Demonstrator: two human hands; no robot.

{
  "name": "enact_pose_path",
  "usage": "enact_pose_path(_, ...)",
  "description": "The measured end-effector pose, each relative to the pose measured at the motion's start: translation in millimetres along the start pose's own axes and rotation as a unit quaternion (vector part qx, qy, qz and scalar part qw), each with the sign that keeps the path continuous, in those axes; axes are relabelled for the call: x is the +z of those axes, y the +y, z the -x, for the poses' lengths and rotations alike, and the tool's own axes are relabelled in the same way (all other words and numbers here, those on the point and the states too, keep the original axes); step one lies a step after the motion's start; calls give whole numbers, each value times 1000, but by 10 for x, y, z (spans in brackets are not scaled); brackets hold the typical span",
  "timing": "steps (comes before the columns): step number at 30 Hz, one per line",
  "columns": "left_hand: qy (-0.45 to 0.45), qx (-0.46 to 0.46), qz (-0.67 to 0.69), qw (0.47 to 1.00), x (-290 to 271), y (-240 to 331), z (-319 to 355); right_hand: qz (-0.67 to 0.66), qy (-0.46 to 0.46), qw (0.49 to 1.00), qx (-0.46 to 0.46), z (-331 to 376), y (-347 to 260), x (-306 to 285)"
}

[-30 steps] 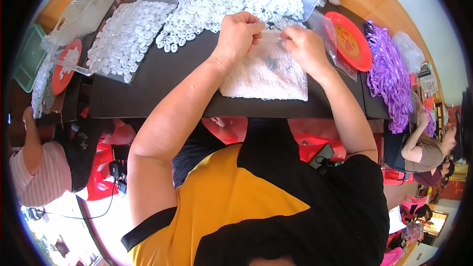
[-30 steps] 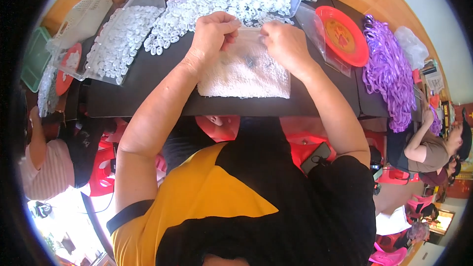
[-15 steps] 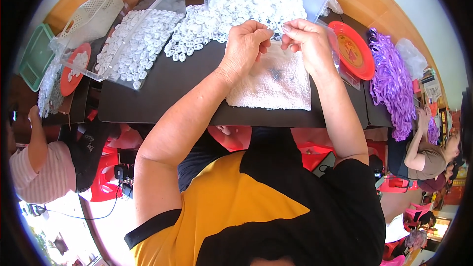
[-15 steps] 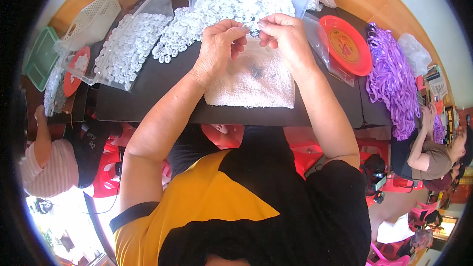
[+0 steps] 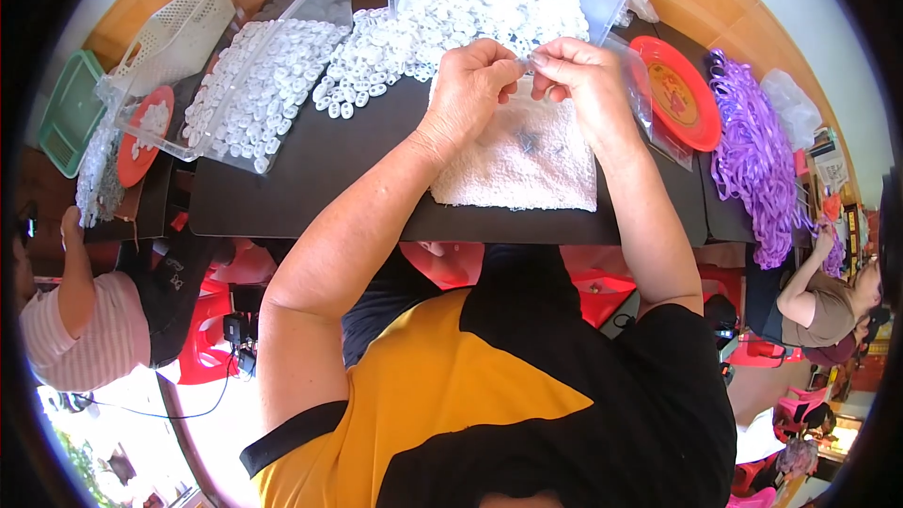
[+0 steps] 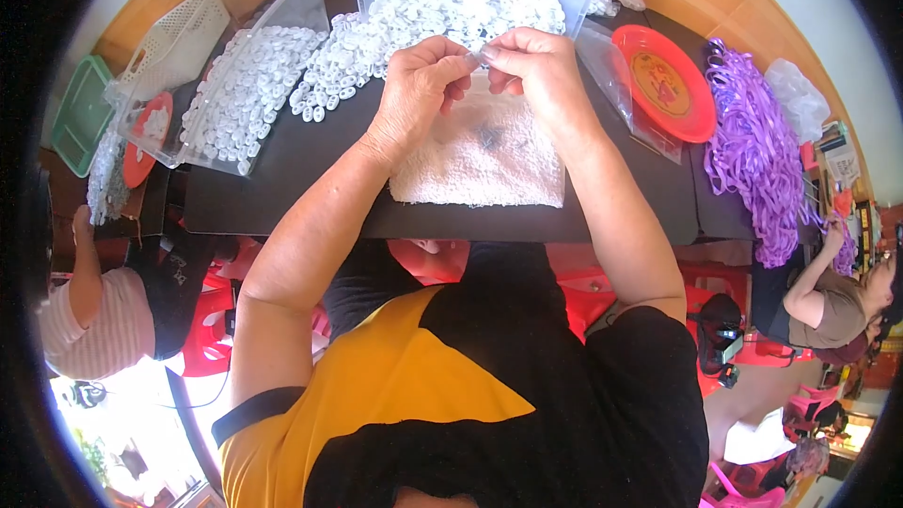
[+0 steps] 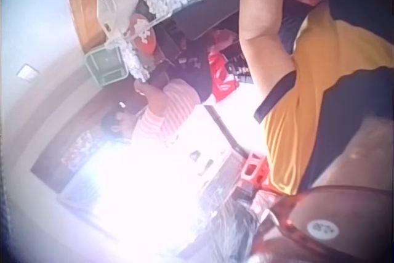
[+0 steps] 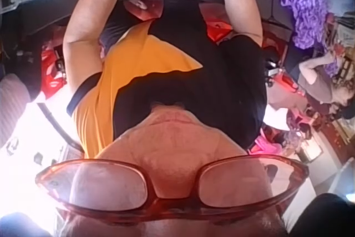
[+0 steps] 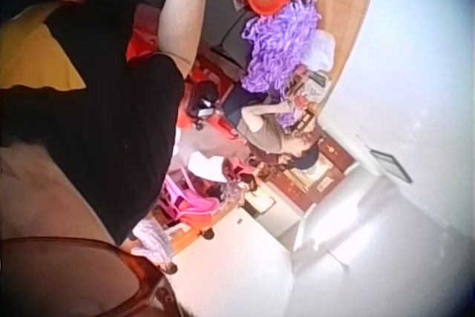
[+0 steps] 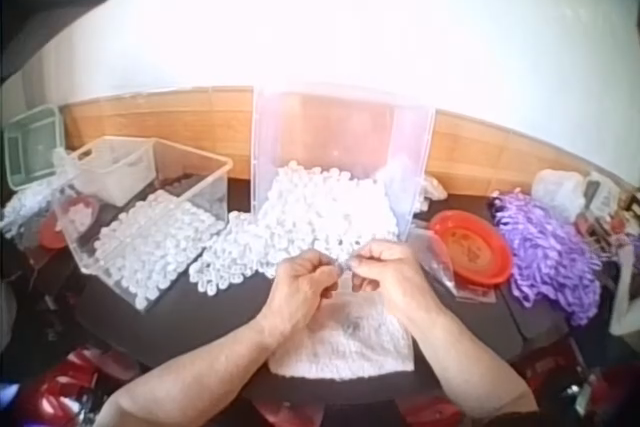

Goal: Assembling small white plastic components by hand.

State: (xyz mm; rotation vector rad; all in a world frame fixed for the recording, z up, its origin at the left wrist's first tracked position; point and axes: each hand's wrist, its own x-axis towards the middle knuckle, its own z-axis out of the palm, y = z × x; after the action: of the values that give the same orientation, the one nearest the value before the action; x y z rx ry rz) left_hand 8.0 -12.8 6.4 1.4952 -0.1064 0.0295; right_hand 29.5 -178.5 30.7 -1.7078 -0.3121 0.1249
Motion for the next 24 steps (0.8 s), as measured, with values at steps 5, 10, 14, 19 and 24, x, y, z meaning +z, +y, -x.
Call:
enact_pose_path(5,-8,14,-1,1000,5,32,3,-11,-8,1000,-22,-3,15,-29)
enact_pose_path(10,-27,-16,9,999,-2,41,0,-18,5,1000,-24,-17,42,-57)
enact_pose_path(14,-21,-14,-1,1000,9,27,-6,-13,-8,999,-29,9,35,-38)
enact_pose_path(19,-25,37,-5,999,-2,12,-13,-20,-32,999,-36,22,12,-41)
enact_pose_path(24,-47,11,96,994,-21,87,2,-74,-42,995,-45,3,47,-104)
